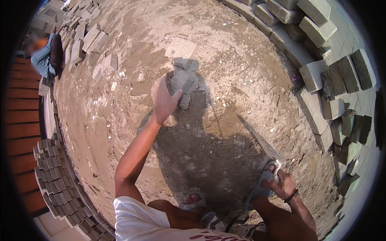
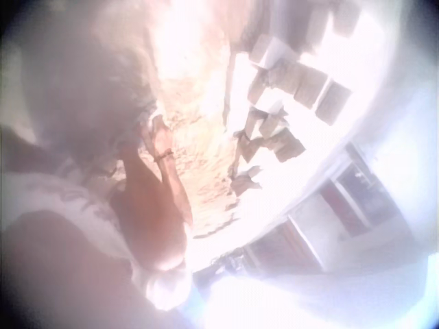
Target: The person scoops mortar with a trowel and spreads it onto individual bricks, then places them into a pile. The person repeats this process for several bricks.
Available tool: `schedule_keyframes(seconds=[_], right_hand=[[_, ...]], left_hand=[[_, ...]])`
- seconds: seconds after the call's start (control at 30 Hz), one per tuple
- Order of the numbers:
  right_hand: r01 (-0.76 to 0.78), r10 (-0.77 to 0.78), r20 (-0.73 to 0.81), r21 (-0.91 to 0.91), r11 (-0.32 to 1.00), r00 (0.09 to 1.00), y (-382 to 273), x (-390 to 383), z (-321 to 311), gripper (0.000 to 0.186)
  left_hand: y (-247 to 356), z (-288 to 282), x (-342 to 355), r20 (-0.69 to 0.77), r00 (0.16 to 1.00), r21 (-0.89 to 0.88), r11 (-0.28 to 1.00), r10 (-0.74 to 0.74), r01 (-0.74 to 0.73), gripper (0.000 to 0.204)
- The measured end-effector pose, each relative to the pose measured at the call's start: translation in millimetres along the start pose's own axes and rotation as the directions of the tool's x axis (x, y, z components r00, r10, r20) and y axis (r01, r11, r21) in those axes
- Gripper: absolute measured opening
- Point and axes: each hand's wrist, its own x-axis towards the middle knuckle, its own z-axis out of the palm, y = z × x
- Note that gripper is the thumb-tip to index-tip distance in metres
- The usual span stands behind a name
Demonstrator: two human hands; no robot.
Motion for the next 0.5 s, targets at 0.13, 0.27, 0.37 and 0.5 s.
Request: schedule_keyframes(seconds=[0.13, 0.27, 0.37, 0.5], right_hand=[[0.276, -0.39, -0.227, -0.407, 0.87, 0.893, 22, 14, 49, 0.051], [0.196, -0.189, 0.054, -0.171, 0.966, 0.98, -43, 8, 39, 0.038], [0.196, -0.187, 0.078, -0.124, 0.973, 0.979, -41, 5, 45, 0.036], [0.239, -0.245, -0.047, -0.112, 0.964, 0.968, -33, 1, 51, 0.035]], left_hand=[[-54, 24, -15, 0.142, 0.988, 0.029, 0.998, -0.054, 0.05, 0.092], [-35, 42, -13, 0.092, 0.989, 0.054, 0.992, -0.119, 0.114, 0.096], [-28, 42, 2, 0.106, 0.959, -0.004, 0.964, -0.263, 0.265, 0.095], [-30, 24, 13, 0.078, 0.983, 0.094, 0.983, -0.164, 0.156, 0.085]])
